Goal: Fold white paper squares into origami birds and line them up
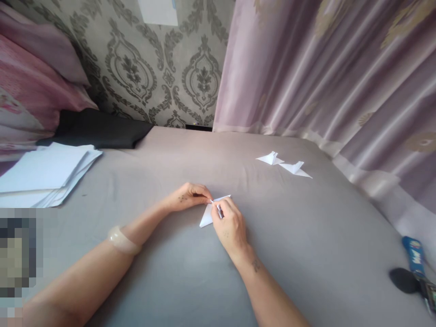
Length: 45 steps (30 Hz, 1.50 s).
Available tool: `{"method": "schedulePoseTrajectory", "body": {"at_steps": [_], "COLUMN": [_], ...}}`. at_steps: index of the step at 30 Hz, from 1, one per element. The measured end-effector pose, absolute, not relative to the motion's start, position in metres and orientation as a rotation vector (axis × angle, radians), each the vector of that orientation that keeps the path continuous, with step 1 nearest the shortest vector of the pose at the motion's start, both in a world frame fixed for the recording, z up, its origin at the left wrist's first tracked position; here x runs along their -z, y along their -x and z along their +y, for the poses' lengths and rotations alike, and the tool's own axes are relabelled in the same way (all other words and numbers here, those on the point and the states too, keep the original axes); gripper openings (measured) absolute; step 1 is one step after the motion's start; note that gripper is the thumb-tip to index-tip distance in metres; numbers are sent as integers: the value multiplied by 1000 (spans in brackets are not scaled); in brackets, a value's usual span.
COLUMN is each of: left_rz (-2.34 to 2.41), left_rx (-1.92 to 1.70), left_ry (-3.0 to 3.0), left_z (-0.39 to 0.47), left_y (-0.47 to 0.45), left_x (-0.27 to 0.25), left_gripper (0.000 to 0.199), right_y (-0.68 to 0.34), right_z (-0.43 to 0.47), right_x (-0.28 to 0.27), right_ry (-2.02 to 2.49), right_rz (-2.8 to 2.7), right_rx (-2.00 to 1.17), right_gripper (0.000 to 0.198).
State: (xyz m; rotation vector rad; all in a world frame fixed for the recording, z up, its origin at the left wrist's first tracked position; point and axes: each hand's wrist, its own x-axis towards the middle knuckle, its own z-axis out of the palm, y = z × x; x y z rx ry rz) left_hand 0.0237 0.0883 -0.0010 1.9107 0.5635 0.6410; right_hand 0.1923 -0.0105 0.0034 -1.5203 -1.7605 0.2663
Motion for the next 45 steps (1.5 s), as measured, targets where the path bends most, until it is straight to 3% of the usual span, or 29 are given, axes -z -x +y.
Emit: {"method": "schedulePoseTrajectory", "body": {"at_steps": [14,17,20,25,29,32,45], "left_rz": [626,668,746,762,722,747,867], "left_rx": [-645,-646,-638,-619,-592,-595,-741], "left_ry": [-1863,-1888,-1929,-2013,-1945,-1911,-1932], "left_z": [85,86,85,77,68,64,57], "left_y": [-25,-24,-22,-21,-27,-30,-41], "left_x": [-1,-1,-2,-7,-8,-5,-6], "left_gripper": [22,20,31,46,34,24,21], "right_y": [-193,-197,-202,-210,-210,-208,-208], "right_z": [-9,-11,-17,-26,-27,-27,-17], "right_x": [-1,3,6,4,3,3,7], "right_ry": [1505,1562,1635,1760,1775,1760,1673], "right_rz": [-1742,-1751,-1749,-1748,-1796,-1781,-1697], "right_rx": [-331,-391,-393,-292,-253,-247,-246], "right_gripper": [13,39,60,30,4,5,7]}}
